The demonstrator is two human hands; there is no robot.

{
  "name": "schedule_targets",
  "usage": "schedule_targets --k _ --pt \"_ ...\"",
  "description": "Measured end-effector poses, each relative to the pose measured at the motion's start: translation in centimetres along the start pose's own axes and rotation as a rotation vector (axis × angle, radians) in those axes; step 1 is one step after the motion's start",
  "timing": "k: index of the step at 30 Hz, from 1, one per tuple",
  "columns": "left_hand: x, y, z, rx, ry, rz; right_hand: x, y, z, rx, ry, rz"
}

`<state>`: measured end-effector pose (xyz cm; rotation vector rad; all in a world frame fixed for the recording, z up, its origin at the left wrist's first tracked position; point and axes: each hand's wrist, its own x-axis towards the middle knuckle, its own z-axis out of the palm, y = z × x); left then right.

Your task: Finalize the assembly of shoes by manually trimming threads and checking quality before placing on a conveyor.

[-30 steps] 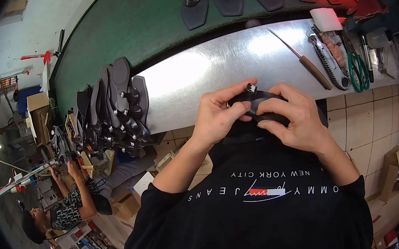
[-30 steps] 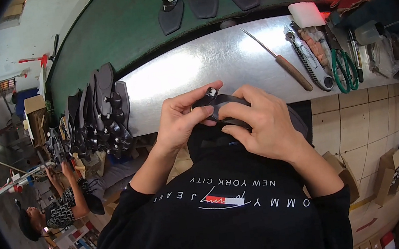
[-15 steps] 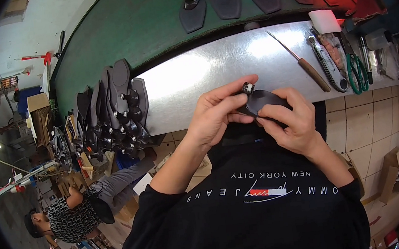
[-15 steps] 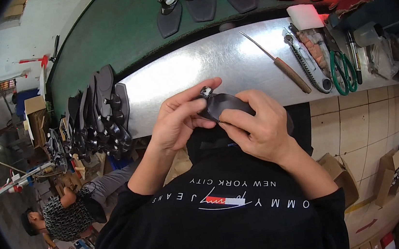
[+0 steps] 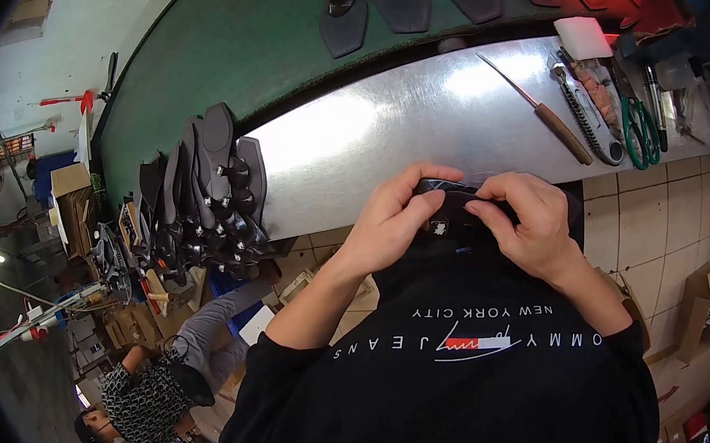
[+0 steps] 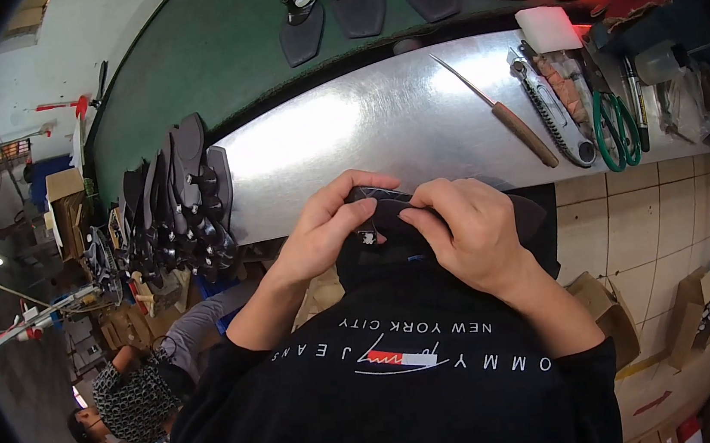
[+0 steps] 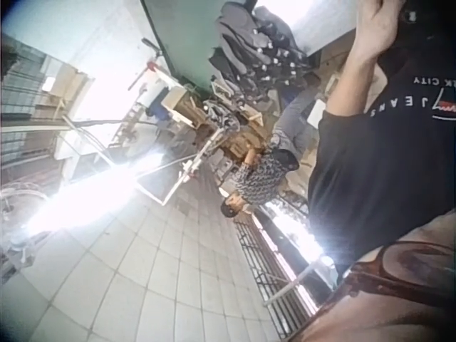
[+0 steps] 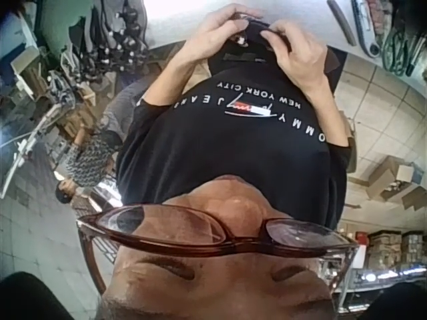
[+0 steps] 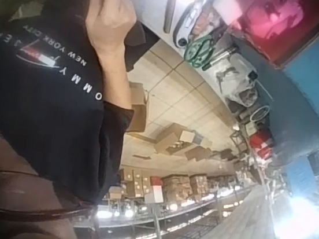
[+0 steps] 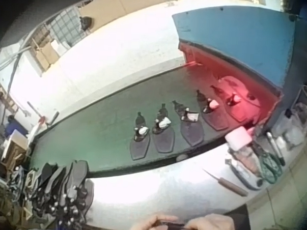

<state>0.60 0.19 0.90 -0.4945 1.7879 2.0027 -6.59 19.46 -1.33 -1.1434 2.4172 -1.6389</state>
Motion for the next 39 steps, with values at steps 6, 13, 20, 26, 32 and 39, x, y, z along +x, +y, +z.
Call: schedule_targets --k 6,13,20,26,32,39 --pt "0.0 0.1 0.3 0.243 -0.024 0.071 -0.8 0.5 0.6 -0.01 0.009 -0.086" --pt "0.2 -0.7 0.6 0.243 0.036 0.034 -1.1 0.2 0.5 0.032 -0.014 -0.05" --pt "0.3 -1.3 0.0 0.202 0.071 0.034 -1.1 0.0 0.9 0.167 -0.033 0.176" --pt "-0.8 -0.2 0.1 0.246 0.063 0.188 0.2 0.3 -0.1 0.539 -0.248 0.468" --pt "-1.3 0.2 -1.2 0.498 0.219 0.575 4.4 0.7 -0.9 0.4 -0.399 0.229" --pt "-0.4 -4.7 -6.5 -0.398 0.55 0.217 5.1 6.5 -1.7 -0.481 0.216 0.003"
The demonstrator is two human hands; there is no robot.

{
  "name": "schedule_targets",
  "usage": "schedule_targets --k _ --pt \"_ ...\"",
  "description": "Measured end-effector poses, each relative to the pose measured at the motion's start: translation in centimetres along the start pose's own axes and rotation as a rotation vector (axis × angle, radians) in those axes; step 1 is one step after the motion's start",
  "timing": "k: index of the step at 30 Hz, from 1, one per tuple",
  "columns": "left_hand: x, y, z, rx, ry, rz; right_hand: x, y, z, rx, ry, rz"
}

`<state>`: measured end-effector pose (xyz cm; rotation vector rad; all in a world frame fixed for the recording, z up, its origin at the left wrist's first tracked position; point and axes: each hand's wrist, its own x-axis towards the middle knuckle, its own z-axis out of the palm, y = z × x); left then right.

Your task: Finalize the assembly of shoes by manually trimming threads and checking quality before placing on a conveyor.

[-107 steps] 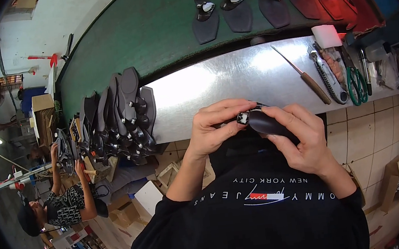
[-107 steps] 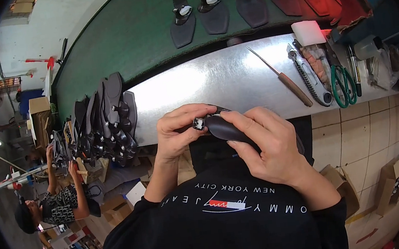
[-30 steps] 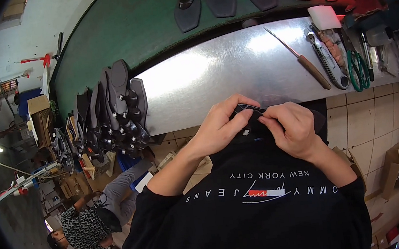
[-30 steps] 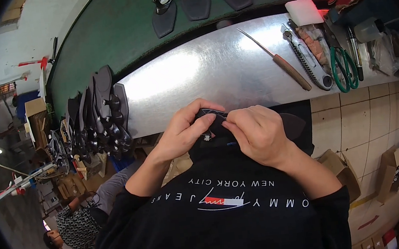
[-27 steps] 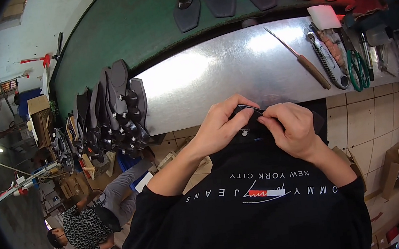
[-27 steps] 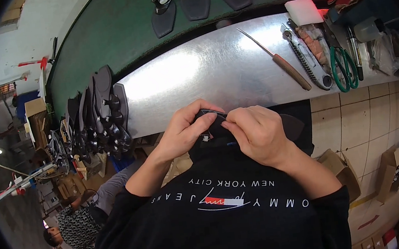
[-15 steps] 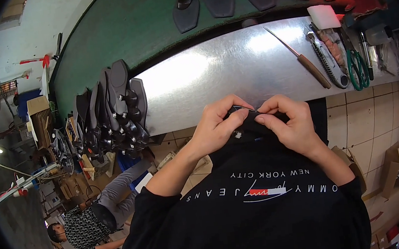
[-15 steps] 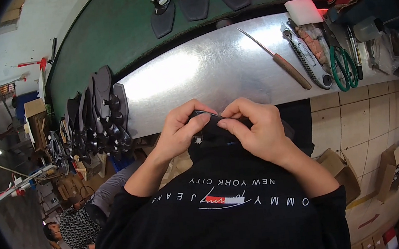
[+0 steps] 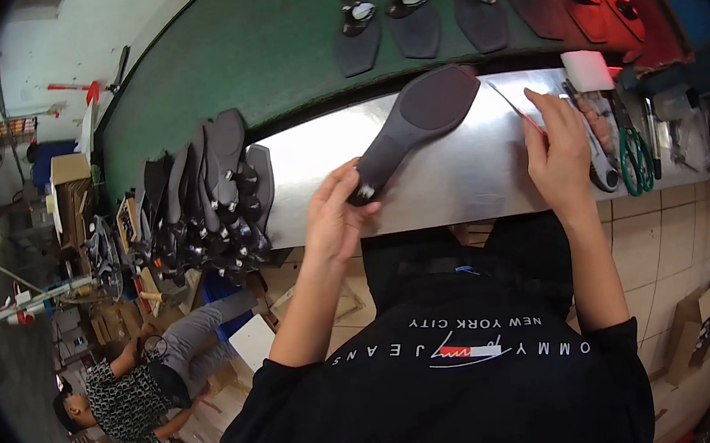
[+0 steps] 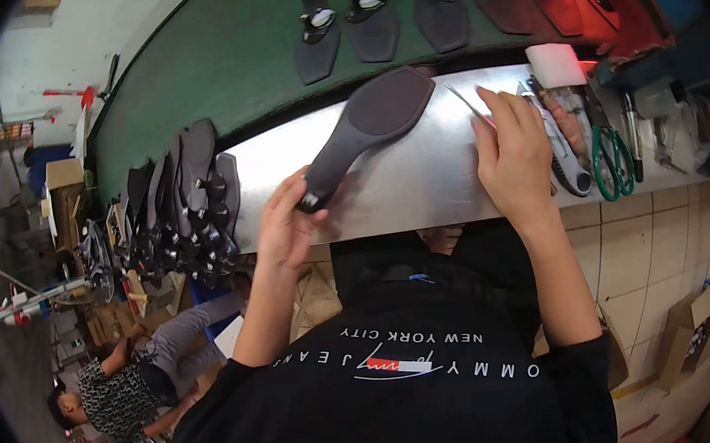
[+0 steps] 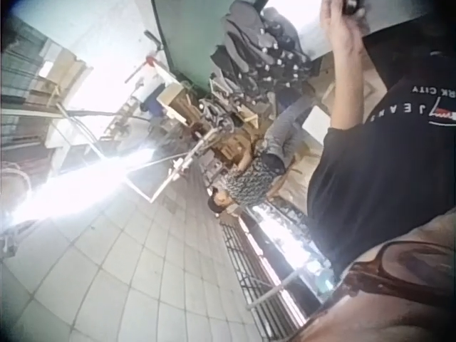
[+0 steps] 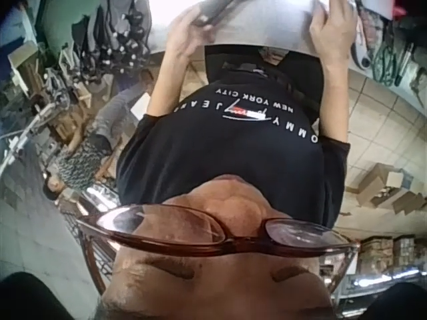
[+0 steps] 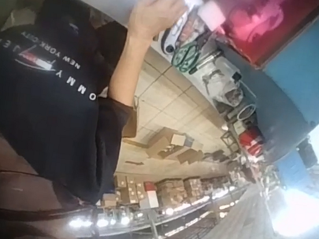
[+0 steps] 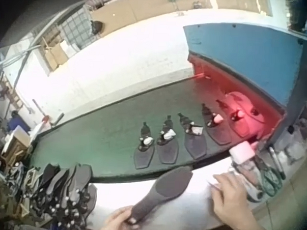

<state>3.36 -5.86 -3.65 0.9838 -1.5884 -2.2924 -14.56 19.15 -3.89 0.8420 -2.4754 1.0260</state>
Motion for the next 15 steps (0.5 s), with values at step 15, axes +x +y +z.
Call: schedule_targets --k 15 --pt "-0.3 -1.4 7.2 -0.74 -0.039 -0.669 -5.9 -6.8 -0.3 1.182 -0.742 0.698"
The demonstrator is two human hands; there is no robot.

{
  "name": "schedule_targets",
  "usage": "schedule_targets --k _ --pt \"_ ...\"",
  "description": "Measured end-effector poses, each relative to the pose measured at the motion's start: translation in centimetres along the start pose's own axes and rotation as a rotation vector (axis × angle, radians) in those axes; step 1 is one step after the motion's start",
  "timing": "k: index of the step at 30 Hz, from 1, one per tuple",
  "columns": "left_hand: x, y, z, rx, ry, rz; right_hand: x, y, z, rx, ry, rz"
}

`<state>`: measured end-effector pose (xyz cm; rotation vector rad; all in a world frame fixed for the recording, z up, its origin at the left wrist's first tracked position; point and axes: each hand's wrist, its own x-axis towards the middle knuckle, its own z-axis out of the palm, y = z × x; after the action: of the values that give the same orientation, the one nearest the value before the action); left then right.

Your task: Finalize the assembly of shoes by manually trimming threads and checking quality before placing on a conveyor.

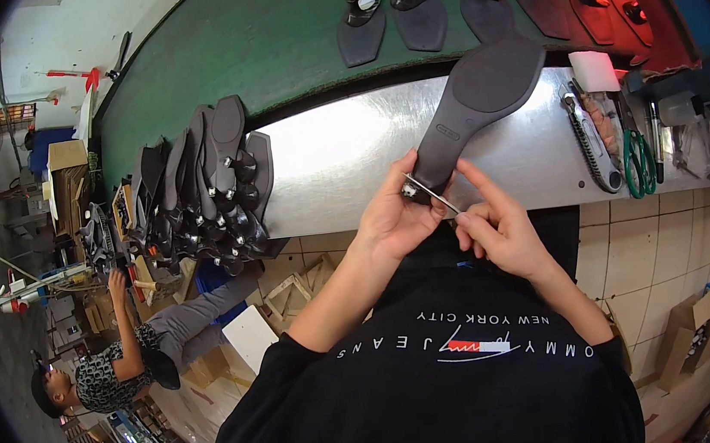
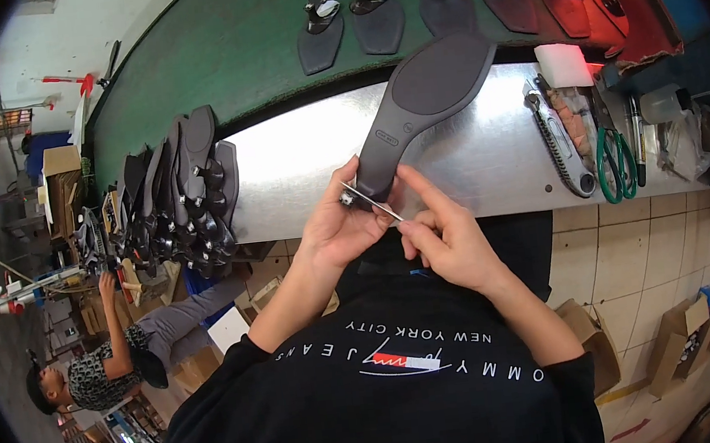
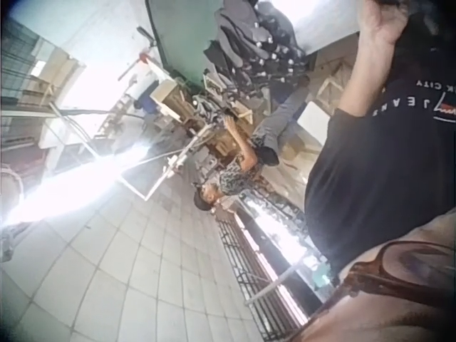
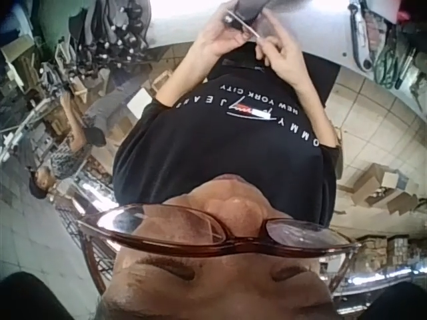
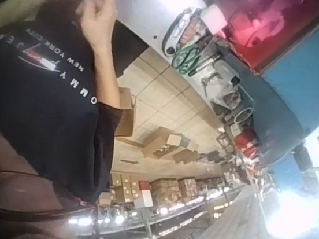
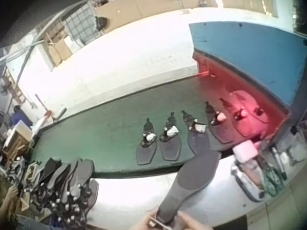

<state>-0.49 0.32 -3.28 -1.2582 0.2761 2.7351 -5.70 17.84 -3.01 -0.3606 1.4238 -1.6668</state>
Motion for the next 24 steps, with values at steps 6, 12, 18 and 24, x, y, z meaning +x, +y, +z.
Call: schedule_targets --k 6,12,18,24 --pt "0.6 -1.2 0.7 -0.033 0.026 0.02 0.6 2.6 0.3 0.006 0.05 -0.147" --pt "0.8 -2.3 1.0 -0.04 -0.035 0.048 1.1 3.5 -0.3 -0.08 0.186 -0.311" --pt "1.0 -1.5 0.0 0.108 -0.089 0.023 0.8 0.8 -1.9 0.343 0.043 0.028" --pt "1.5 -1.6 0.9 0.512 0.021 0.767 0.2 0.1 0.6 0.324 -0.152 0.123"
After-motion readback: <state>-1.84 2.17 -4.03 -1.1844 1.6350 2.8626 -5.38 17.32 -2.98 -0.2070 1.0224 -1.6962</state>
